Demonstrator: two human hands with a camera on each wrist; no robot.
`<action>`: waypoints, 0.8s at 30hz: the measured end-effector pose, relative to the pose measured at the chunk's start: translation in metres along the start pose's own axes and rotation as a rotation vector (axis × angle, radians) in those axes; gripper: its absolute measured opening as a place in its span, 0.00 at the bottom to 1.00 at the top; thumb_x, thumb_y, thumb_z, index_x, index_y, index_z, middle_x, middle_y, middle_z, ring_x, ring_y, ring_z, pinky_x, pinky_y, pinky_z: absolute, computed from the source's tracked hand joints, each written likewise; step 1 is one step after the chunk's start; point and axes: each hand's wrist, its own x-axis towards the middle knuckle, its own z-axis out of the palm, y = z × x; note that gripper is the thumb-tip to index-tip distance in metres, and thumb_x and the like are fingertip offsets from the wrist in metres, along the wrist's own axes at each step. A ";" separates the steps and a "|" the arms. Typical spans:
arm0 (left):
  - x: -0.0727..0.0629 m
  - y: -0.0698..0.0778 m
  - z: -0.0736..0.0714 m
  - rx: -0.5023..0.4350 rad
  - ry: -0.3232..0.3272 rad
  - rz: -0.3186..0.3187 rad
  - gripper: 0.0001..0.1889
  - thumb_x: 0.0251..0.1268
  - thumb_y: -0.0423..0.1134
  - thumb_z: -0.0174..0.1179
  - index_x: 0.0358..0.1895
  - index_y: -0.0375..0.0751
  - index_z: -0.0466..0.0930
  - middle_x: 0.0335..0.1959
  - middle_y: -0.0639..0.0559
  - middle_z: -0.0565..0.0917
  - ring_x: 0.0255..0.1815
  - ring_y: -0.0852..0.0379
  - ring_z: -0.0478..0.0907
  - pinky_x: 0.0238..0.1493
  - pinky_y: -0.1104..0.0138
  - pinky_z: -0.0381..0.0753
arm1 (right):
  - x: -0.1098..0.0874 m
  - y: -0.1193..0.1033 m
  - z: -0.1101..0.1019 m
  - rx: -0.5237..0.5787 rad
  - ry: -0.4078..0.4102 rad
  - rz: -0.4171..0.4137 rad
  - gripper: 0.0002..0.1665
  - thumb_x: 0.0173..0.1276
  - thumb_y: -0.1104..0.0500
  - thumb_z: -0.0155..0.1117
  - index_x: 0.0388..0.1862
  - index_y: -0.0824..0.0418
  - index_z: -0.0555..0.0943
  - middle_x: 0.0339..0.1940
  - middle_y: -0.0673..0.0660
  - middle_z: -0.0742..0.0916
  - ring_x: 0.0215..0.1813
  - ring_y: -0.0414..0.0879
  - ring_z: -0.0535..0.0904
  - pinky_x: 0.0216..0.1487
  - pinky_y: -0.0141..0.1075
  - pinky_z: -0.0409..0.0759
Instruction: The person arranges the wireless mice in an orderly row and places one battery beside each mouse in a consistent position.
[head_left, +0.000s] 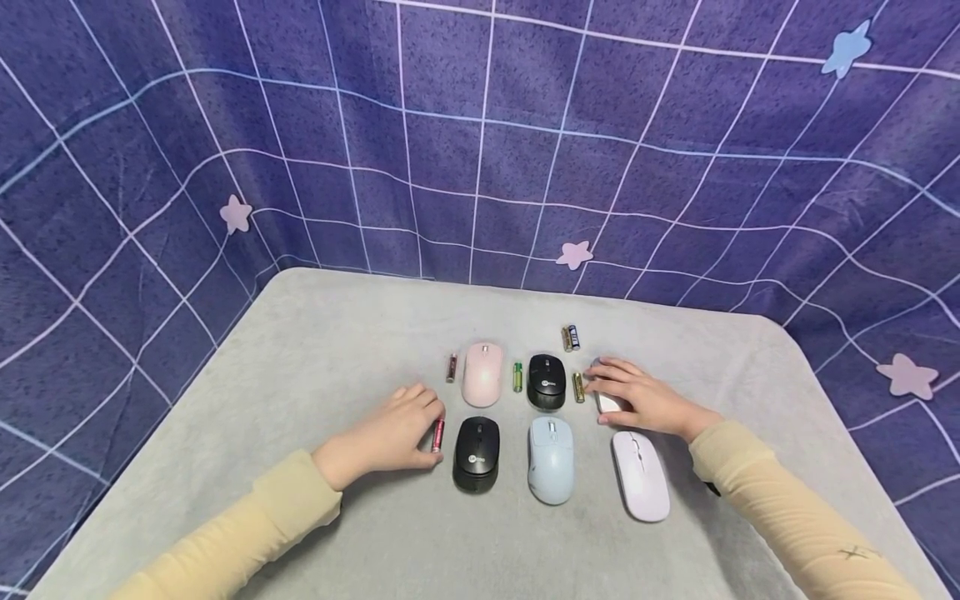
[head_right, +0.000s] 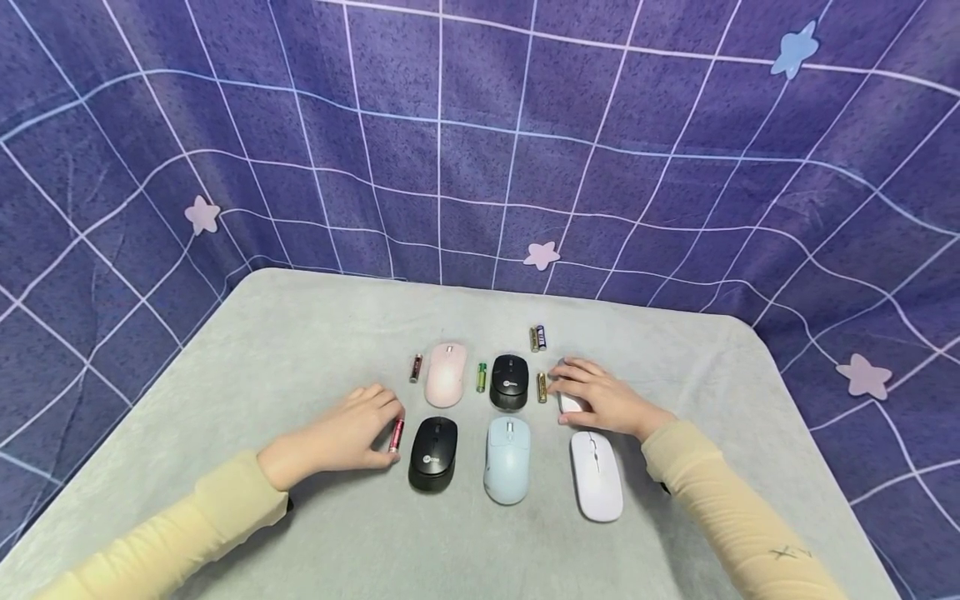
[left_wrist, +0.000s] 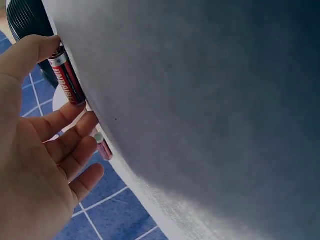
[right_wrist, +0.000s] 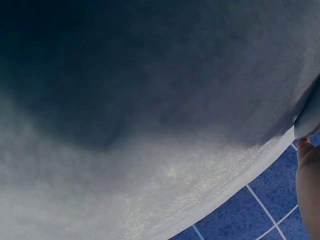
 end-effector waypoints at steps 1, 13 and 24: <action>0.000 0.000 0.000 -0.002 -0.003 -0.003 0.26 0.43 0.59 0.66 0.39 0.44 0.75 0.41 0.53 0.75 0.46 0.55 0.67 0.47 0.62 0.66 | 0.000 0.000 0.000 0.003 0.000 -0.001 0.28 0.57 0.47 0.68 0.55 0.56 0.78 0.62 0.61 0.77 0.67 0.66 0.63 0.64 0.59 0.58; 0.001 0.001 -0.012 -0.063 -0.028 -0.010 0.28 0.43 0.57 0.68 0.44 0.42 0.75 0.42 0.53 0.76 0.47 0.54 0.68 0.48 0.60 0.67 | 0.001 -0.002 0.000 0.025 0.005 0.002 0.28 0.57 0.47 0.69 0.56 0.55 0.78 0.62 0.60 0.77 0.67 0.65 0.63 0.66 0.57 0.57; 0.038 -0.007 -0.044 -0.079 -0.010 0.002 0.29 0.45 0.55 0.67 0.48 0.40 0.76 0.43 0.52 0.77 0.48 0.54 0.67 0.50 0.59 0.67 | 0.000 0.001 0.002 0.019 0.028 -0.015 0.28 0.56 0.48 0.69 0.54 0.55 0.79 0.61 0.60 0.78 0.66 0.66 0.64 0.65 0.58 0.58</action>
